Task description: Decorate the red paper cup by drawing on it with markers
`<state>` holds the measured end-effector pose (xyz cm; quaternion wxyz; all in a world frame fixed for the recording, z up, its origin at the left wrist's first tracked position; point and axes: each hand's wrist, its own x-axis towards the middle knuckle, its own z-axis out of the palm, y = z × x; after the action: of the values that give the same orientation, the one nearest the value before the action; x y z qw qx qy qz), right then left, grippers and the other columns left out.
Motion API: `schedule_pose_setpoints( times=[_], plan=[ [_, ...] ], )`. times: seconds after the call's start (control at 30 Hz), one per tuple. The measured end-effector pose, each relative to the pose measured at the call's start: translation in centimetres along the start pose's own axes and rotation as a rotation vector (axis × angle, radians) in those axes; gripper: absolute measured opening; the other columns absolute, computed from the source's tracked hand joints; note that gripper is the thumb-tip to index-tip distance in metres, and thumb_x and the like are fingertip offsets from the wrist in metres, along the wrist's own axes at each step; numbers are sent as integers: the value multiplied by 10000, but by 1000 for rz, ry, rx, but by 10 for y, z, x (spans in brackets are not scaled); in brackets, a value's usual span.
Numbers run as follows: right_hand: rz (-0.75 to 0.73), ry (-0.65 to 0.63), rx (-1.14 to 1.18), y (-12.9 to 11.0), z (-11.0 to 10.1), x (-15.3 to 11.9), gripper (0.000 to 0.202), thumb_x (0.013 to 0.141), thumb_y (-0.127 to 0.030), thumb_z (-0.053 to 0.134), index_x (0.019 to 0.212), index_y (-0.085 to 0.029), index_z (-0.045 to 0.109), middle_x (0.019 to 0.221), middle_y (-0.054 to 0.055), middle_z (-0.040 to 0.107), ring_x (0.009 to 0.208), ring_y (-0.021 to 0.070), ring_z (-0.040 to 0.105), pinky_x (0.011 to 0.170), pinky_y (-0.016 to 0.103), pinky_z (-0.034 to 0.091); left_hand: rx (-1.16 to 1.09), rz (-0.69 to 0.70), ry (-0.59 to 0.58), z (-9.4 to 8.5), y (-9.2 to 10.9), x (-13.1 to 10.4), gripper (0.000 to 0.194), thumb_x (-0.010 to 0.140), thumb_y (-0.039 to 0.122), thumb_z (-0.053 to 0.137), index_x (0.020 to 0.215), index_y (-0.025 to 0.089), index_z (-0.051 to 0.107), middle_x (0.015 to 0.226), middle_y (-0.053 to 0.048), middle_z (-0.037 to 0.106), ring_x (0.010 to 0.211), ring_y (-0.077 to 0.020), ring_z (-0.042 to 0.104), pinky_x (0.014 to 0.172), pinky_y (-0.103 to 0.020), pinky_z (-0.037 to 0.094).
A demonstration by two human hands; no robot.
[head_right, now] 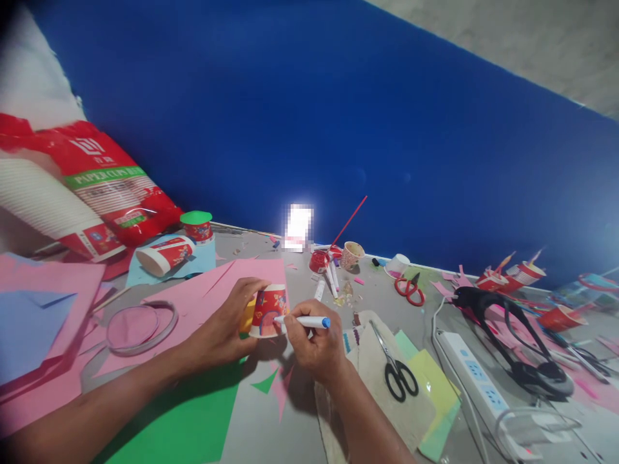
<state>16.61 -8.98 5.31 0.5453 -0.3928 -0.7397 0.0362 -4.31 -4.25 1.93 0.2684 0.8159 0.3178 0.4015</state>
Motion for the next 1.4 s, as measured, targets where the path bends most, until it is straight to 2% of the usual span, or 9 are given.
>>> schedule_pose_setpoints(
  times=[0.5, 0.83, 1.07, 1.4],
  plan=[
    [-42, -5, -15, -4, 0, 3, 183, 930, -144, 604, 762, -210, 633, 625, -23, 660, 505, 107, 572, 495, 216, 394, 30, 30, -3, 0, 3, -1, 812, 704, 90, 664, 1440, 285, 382, 1352, -86, 499, 1276, -310, 568, 1087, -506, 548],
    [-28, -13, -20, -5, 0, 4, 180, 926, -149, 609, 759, -209, 642, 629, -18, 666, 508, 112, 580, 500, 220, 411, 15, 3, -24, 0, 7, 0, 741, 731, 150, 711, 1404, 275, 428, 1340, -86, 526, 1273, -304, 555, 1083, -505, 544],
    [-41, -15, -21, -4, 0, 3, 173, 924, -148, 608, 765, -207, 644, 624, -20, 659, 505, 110, 575, 500, 218, 409, 25, 20, -22, 1, 4, -1, 793, 710, 110, 687, 1424, 282, 388, 1354, -86, 491, 1277, -305, 549, 1074, -503, 543],
    [-58, -44, -36, -5, -2, 3, 213, 933, -154, 585, 731, -212, 623, 601, -16, 645, 492, 119, 561, 498, 236, 413, 34, 8, -20, -2, 7, 0, 728, 754, 186, 705, 1413, 257, 406, 1345, -95, 496, 1270, -315, 557, 1077, -503, 547]
  ],
)
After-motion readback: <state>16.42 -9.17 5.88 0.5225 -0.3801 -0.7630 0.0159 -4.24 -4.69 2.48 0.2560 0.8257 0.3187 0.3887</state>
